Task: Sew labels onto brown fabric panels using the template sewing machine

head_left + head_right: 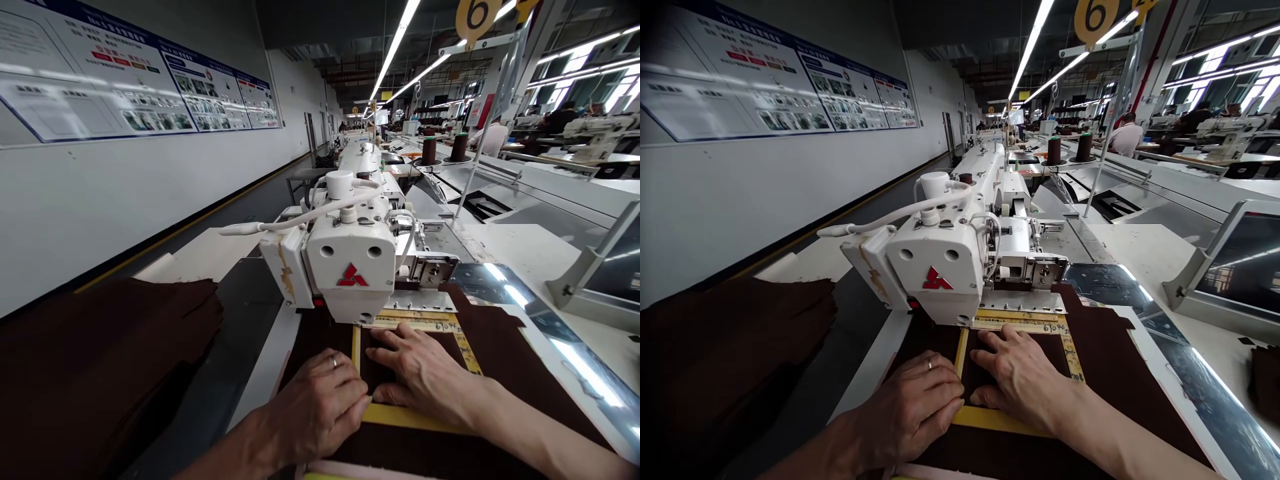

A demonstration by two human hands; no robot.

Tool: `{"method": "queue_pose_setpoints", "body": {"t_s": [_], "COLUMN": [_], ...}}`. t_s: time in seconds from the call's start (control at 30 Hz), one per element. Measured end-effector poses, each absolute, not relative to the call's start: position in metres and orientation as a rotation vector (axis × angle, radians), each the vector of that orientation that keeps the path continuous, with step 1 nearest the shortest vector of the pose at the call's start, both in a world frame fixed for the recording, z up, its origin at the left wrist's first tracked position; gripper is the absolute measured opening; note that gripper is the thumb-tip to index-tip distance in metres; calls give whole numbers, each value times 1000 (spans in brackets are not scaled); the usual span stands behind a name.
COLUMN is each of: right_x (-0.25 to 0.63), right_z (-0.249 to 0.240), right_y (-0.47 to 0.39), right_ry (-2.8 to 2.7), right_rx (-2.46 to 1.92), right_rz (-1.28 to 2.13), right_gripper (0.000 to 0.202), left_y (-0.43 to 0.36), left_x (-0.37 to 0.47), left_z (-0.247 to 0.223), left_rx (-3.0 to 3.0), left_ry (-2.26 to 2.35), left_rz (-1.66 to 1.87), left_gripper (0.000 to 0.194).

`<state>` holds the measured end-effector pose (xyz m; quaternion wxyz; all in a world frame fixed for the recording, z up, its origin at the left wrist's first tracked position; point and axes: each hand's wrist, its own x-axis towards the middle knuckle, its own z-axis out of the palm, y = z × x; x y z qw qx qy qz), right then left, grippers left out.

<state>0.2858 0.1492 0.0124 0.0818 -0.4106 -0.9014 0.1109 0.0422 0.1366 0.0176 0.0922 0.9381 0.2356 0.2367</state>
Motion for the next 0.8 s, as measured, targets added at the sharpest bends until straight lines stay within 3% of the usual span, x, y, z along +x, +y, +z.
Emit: {"method": "queue_pose_setpoints", "body": {"t_s": [0.3,0.57,0.8], "right_x": [285,288,289], "right_z": [9,13,14], "right_y": [154,155,162], "right_ry": [-2708,-2670,-2694], "right_rx": [-1167,-1111,-1044], "right_rz": [369,359,331], "right_gripper": [44,32,34], "left_y": [151,162,153], "left_x": [51,56,65], "left_z": [9,-2,5], "left_rx": [2793,2826,2860], "left_ry": [936,1079,1253], "left_rz": [666,410,260], "left_gripper": [18,35,38]}}
